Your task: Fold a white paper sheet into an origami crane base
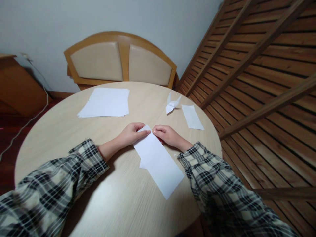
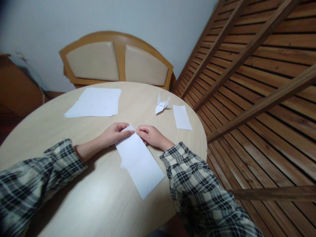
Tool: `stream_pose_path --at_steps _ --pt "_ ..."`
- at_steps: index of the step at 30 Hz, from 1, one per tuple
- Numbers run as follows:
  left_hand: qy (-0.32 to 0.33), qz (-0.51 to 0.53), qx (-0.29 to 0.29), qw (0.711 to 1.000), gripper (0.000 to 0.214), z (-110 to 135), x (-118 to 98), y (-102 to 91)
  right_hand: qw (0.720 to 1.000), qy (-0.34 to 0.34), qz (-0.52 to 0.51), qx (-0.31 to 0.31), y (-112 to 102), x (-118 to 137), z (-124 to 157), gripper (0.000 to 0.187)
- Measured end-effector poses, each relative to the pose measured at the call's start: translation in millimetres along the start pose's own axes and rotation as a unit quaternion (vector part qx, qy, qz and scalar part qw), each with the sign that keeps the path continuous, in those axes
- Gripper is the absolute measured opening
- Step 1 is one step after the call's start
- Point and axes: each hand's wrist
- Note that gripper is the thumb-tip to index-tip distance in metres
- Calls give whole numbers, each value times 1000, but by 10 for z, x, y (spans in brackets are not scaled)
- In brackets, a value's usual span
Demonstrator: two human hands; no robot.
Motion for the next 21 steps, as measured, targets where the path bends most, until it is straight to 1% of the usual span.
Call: stream_pose_path --at_steps 7,12,16,21 --pt "6 -16 14 1000 31 3 -18 26 997 -48 56 19 3 -31 -11 28" --pt "10 -23 17 1000 33 -4 -39 27 995 -69 75 14 17 -26 -28 23" --pt "32 -58 -18 998 34 -4 -64 40 994 -81 77 21 24 -10 -35 18" --pt "78 -92 -65 991 35 -31 -45 41 994 -74 84 17 22 4 -42 21"
Point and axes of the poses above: each hand's wrist, its own z-axis away from the middle knuckle, its own y-axis out of the palm, x = y × z, and after that the axes turned 15 degrees about -y, right-handed
